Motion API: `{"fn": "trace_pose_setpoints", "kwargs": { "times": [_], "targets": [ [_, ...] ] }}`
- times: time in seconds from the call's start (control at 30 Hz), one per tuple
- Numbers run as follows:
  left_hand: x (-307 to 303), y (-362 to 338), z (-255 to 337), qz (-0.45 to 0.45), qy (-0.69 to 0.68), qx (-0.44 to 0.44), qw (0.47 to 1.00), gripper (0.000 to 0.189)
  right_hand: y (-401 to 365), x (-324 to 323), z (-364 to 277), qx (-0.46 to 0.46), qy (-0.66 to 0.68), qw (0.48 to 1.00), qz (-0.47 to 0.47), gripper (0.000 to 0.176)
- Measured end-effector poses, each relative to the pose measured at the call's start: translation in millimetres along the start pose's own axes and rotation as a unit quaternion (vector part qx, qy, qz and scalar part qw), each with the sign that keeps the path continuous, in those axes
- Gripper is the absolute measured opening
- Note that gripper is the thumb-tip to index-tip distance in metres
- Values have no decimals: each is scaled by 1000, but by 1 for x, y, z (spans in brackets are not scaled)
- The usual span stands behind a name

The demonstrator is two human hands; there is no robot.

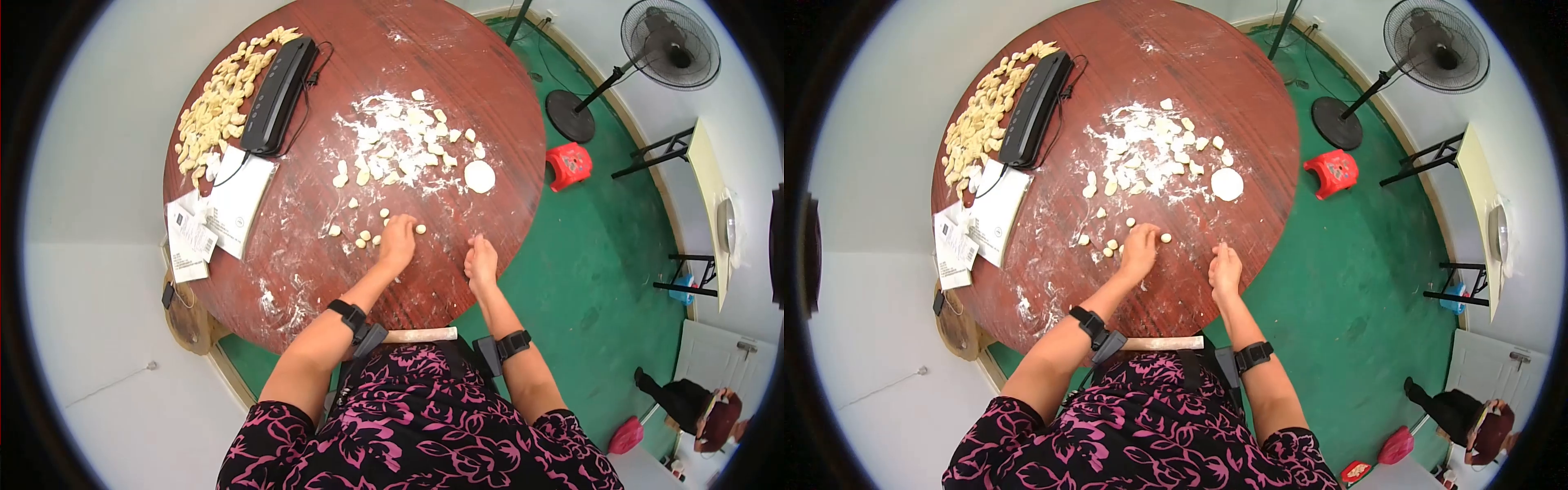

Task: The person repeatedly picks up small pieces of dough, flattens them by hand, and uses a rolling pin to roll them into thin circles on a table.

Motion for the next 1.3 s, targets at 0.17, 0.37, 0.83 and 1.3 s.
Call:
{"fn": "trace_pose_setpoints", "kwargs": {
  "times": [0.17, 0.37, 0.83, 1.3],
  "targets": [
    [30, 7, 16, -29, 151, 125, 980, 21, -23, -10, 7, 15, -46, 999, -3, 25],
    [27, -17, -4, -43, 214, 214, 952, 33, -20, -37, 12, 29, 2, 999, 28, 23],
    [-39, -19, 16, -8, -674, -395, 624, 29, -17, 22, -8, 26, -25, 997, -75, 51],
    [-88, -42, 1, 132, -699, -420, 563, 34, -27, 46, 12, 96, -66, 989, -86, 33]
  ]
}}
Point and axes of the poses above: each hand's wrist, its own y-axis towards the middle knuckle, its own x-axis out of the palm, z = x × y, the point moved 1 cm from there along y, towards the middle knuckle, and after that the axes turned 7 degrees about x, right-handed, at the moved point
